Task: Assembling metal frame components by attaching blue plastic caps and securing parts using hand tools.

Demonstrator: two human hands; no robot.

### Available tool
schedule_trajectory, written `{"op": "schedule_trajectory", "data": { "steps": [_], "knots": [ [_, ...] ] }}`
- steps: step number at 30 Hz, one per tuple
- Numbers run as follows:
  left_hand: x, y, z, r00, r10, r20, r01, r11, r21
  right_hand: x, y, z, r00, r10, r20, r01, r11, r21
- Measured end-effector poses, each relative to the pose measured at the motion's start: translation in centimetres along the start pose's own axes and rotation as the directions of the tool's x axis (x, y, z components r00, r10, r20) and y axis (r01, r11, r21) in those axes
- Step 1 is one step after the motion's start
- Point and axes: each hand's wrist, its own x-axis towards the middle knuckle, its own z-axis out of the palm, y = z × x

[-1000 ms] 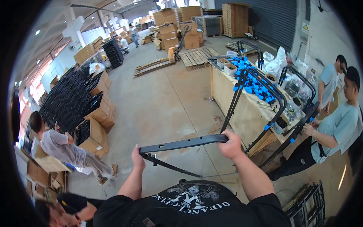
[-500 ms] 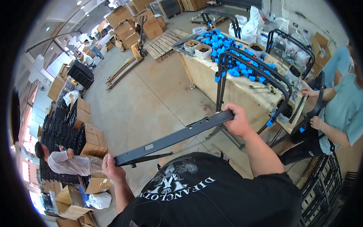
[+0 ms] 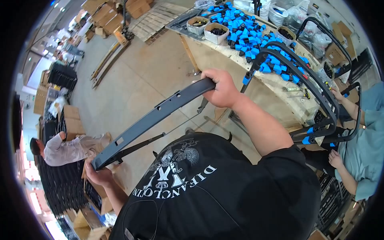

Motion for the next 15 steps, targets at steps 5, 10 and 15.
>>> {"op": "schedule_trajectory", "data": {
  "steps": [5,10,15],
  "knots": [
    [11.4,-10.7,12.7,0.966,0.041,0.254,0.000,0.987,-0.161,5.1,4.5,3.7,0.974,0.116,-0.194,-0.151,0.973,-0.172],
    [21.7,-16.1,29.6,0.896,-0.188,0.402,0.378,0.799,-0.468,8.6,6.1,5.0,0.838,0.372,-0.399,-0.449,0.886,-0.117],
    [27.4,-18.9,46.6,0.812,-0.147,0.565,0.460,0.757,-0.464,11.4,11.6,5.6,0.742,0.394,-0.543,-0.548,0.823,-0.151]
  ]
}}
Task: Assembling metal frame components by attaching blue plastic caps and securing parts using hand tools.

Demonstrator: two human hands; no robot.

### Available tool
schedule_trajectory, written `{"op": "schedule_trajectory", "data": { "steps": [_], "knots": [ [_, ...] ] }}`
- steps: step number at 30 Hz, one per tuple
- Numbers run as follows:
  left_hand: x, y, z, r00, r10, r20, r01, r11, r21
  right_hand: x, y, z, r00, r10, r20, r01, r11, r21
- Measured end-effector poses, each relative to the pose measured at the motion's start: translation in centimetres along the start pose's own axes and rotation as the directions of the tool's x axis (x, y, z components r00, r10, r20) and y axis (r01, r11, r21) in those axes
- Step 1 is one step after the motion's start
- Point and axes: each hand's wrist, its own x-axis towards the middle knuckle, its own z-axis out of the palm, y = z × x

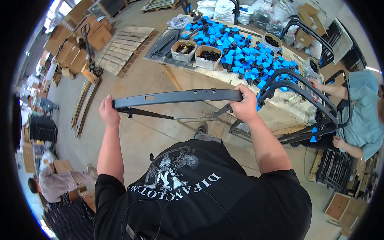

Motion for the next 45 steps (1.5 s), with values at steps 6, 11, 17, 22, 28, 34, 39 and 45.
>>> {"op": "schedule_trajectory", "data": {
  "steps": [6,11,17,22,28,34,39,45],
  "knots": [
    [13.5,-7.8,10.3,0.988,-0.034,0.152,0.036,0.999,-0.015,6.6,4.6,4.9,0.970,0.188,-0.152,-0.192,0.981,-0.013],
    [24.2,-13.3,16.5,0.937,-0.094,0.338,0.054,0.991,0.126,12.9,6.8,7.8,0.969,0.129,-0.209,-0.156,0.981,-0.118],
    [32.8,-17.5,22.7,0.861,-0.297,0.413,0.192,0.941,0.278,18.5,6.4,10.9,0.918,0.270,-0.292,-0.316,0.941,-0.124],
    [36.5,-21.5,25.1,0.817,-0.275,0.508,0.224,0.961,0.161,22.1,7.4,11.6,0.881,0.309,-0.359,-0.398,0.893,-0.209],
    [36.2,-19.9,26.6,0.781,-0.349,0.518,0.279,0.937,0.211,23.2,7.5,11.9,0.820,0.320,-0.474,-0.484,0.830,-0.278],
    [37.3,-24.3,23.7,0.862,0.079,0.501,-0.084,0.996,-0.014,17.5,7.9,15.4,0.568,0.246,-0.785,-0.542,0.830,-0.132],
    [33.2,-41.6,9.1,0.694,-0.243,0.678,-0.287,0.770,0.570,-2.0,10.7,29.4,0.319,0.936,-0.148,-0.852,0.215,-0.477],
    [28.3,-43.6,-5.9,0.023,-0.747,0.664,-0.460,0.582,0.671,-18.1,13.2,38.2,0.044,0.986,0.160,-0.879,0.114,-0.463]
  ]
}}
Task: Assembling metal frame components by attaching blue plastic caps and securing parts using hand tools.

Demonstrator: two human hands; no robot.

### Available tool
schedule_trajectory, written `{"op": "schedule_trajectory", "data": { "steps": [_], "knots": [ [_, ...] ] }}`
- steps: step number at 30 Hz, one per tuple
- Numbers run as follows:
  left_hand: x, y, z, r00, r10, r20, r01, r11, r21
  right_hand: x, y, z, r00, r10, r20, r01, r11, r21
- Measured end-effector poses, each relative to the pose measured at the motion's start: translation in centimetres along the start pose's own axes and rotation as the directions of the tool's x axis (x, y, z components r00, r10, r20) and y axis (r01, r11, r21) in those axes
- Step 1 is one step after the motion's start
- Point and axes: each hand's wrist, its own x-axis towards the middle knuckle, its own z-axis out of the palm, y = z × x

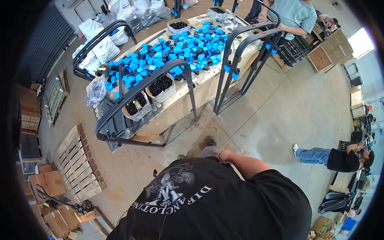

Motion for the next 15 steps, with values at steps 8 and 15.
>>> {"op": "schedule_trajectory", "data": {
  "steps": [8,15],
  "knots": [
    [-2.7,9.1,3.5,0.905,-0.042,0.424,0.047,0.999,-0.002,-8.9,2.8,-8.3,0.830,-0.348,0.435,0.116,0.872,0.476],
    [-4.7,19.7,9.1,0.683,-0.078,0.727,0.159,0.986,-0.044,4.3,14.0,-7.1,0.057,-0.867,0.494,0.952,0.197,0.236]
  ]
}}
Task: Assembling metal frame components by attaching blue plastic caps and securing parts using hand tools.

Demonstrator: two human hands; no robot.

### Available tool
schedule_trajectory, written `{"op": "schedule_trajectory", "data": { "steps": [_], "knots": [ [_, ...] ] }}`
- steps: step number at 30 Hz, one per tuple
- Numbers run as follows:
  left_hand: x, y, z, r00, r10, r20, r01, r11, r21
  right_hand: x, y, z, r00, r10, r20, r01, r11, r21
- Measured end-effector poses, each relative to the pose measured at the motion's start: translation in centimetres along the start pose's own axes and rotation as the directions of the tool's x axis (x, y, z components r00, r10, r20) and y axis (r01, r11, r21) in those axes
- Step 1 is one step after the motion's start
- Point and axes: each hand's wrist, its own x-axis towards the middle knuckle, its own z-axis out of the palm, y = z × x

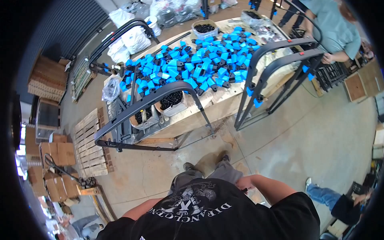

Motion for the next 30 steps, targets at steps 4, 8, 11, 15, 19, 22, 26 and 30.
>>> {"op": "schedule_trajectory", "data": {
  "steps": [4,8,11,15,19,22,26,30],
  "knots": [
    [3.5,3.4,-0.1,0.978,-0.003,0.207,0.010,0.999,-0.034,-0.1,2.3,-3.1,0.614,0.428,0.663,-0.771,0.146,0.620],
    [13.5,4.6,-3.7,0.946,0.295,0.135,-0.316,0.743,0.590,5.0,1.1,-12.7,0.427,0.699,0.574,-0.782,0.604,-0.153],
    [11.7,15.2,-10.4,0.390,0.487,-0.782,-0.142,0.871,0.471,6.0,10.5,-15.1,0.664,0.748,0.015,-0.747,0.662,0.062],
    [9.0,17.3,-20.3,-0.693,0.603,-0.395,0.026,0.569,0.822,7.5,18.9,-17.3,0.514,0.445,-0.733,-0.685,0.727,-0.040],
    [8.7,15.8,-25.4,-0.882,0.422,-0.210,0.086,0.581,0.809,9.3,27.1,-19.2,0.525,0.162,-0.836,-0.705,0.633,-0.320],
    [11.7,15.9,-27.5,-0.944,0.253,-0.211,-0.046,0.534,0.844,9.5,32.8,-20.8,0.482,0.107,-0.870,-0.745,0.573,-0.342],
    [11.3,16.0,-28.8,-0.881,0.027,-0.472,-0.410,0.453,0.791,8.9,34.0,-23.0,0.449,0.142,-0.882,-0.812,0.477,-0.336],
    [10.9,16.3,-29.5,-0.913,0.142,-0.382,-0.264,0.509,0.819,8.7,32.6,-24.4,0.382,0.213,-0.899,-0.838,0.491,-0.240]
  ]
}}
